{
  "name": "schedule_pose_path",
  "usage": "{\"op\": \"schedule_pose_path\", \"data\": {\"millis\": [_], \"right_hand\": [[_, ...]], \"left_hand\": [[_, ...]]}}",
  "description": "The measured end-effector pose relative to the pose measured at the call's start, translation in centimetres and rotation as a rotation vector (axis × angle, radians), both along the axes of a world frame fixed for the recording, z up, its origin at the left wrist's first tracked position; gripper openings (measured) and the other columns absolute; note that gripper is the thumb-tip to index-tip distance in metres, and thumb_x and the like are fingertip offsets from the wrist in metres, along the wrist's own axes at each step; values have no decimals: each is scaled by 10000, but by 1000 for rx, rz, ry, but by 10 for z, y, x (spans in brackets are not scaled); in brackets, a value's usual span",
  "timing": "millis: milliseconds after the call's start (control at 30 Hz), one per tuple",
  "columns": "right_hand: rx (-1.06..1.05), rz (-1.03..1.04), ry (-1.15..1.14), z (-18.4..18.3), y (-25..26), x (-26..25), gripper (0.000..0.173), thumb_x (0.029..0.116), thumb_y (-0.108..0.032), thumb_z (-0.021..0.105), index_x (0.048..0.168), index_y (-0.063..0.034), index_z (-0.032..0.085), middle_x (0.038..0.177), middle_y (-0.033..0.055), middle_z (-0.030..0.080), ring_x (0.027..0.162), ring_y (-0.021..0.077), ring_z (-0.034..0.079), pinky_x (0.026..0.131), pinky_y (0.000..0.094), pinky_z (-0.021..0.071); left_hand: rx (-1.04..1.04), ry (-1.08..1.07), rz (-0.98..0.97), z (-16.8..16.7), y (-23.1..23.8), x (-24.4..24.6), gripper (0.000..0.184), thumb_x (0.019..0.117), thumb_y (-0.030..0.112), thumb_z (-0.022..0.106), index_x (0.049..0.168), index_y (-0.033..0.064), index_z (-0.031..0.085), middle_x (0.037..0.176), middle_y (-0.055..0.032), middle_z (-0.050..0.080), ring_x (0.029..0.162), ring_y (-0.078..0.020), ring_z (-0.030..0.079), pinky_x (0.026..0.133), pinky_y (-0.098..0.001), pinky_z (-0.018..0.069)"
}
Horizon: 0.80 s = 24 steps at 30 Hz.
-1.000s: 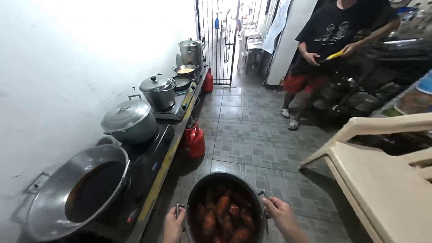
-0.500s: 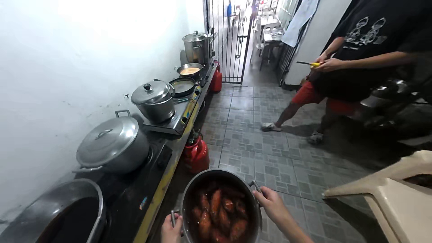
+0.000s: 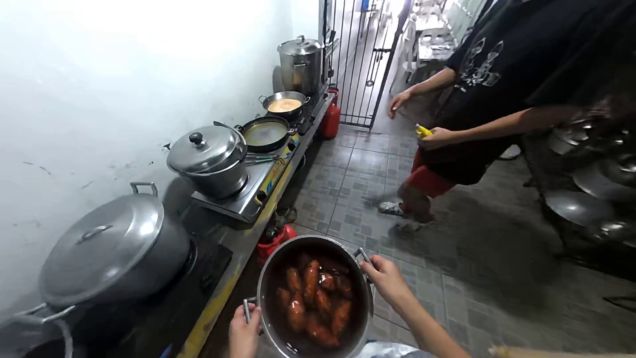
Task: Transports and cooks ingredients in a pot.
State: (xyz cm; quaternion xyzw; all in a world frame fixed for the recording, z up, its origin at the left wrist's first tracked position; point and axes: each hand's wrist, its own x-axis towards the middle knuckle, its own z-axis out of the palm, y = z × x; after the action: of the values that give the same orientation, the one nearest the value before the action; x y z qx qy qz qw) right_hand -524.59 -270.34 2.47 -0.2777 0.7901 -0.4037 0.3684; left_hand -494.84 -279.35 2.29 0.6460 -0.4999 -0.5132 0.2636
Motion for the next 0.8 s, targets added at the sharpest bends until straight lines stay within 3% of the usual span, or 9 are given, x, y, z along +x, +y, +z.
{"op": "schedule_pose_path", "data": {"millis": [100, 133, 200, 367, 533, 667, 800], "right_hand": [[37, 52, 17, 4, -43, -45, 219, 1036, -198, 586, 950, -5, 648, 719, 56, 562, 645, 161, 544, 658, 378, 467], [36, 47, 8, 6, -58, -58, 206, 1033, -188, 596, 1038, 12, 642, 751, 78, 583, 657, 174, 555, 673, 386, 477], [34, 45, -2, 6, -86, -81, 354, 1027, -173, 611, 1313, 15, 519, 805, 103, 605, 650, 173, 573, 676, 377, 512], [5, 104, 48, -3, -169, -133, 645, 1015, -178, 616, 1573, -84, 307, 807, 118, 615, 613, 188, 556, 651, 402, 506], [-11, 142, 42, -5, -243, -176, 690, 1016, -163, 613, 1602, -81, 259, 899, 159, 643, 643, 193, 578, 672, 399, 520], [-54, 173, 9, -9, -301, -207, 649, 1006, -151, 613, 1577, -69, 317, 1007, 184, 662, 685, 190, 606, 689, 391, 530], [-41, 308, -4, -9, -361, -241, 549, 1017, -143, 600, 1529, -71, 415, 978, 165, 659, 665, 180, 586, 675, 387, 518]], "left_hand": [[5, 9, 59, -2, -24, -40, 147, 1004, -9, 555, 1115, -105, 550, 772, -49, 532, 583, -44, 525, 577, -196, 477], [3, 11, 74, -2, -35, -52, 144, 1005, -9, 551, 1112, -106, 548, 765, -46, 527, 577, -42, 518, 572, -194, 471], [12, 21, 106, -5, -53, -77, 127, 1005, -10, 548, 1095, -100, 548, 743, -34, 515, 559, -35, 503, 554, -186, 460], [22, 63, 152, -17, -122, -127, 143, 993, -17, 554, 1113, -91, 529, 767, -37, 510, 587, -45, 506, 576, -199, 461], [-6, 55, 193, -18, -191, -170, 171, 985, -8, 554, 1134, -91, 540, 784, -45, 517, 608, -52, 519, 596, -203, 469], [-31, 45, 247, -12, -235, -200, 164, 985, -11, 565, 1126, -91, 542, 754, -32, 505, 584, -41, 504, 577, -192, 458], [-34, 20, 309, -11, -268, -232, 186, 984, -4, 555, 1141, -101, 532, 762, -34, 510, 600, -39, 519, 591, -199, 472]]}}
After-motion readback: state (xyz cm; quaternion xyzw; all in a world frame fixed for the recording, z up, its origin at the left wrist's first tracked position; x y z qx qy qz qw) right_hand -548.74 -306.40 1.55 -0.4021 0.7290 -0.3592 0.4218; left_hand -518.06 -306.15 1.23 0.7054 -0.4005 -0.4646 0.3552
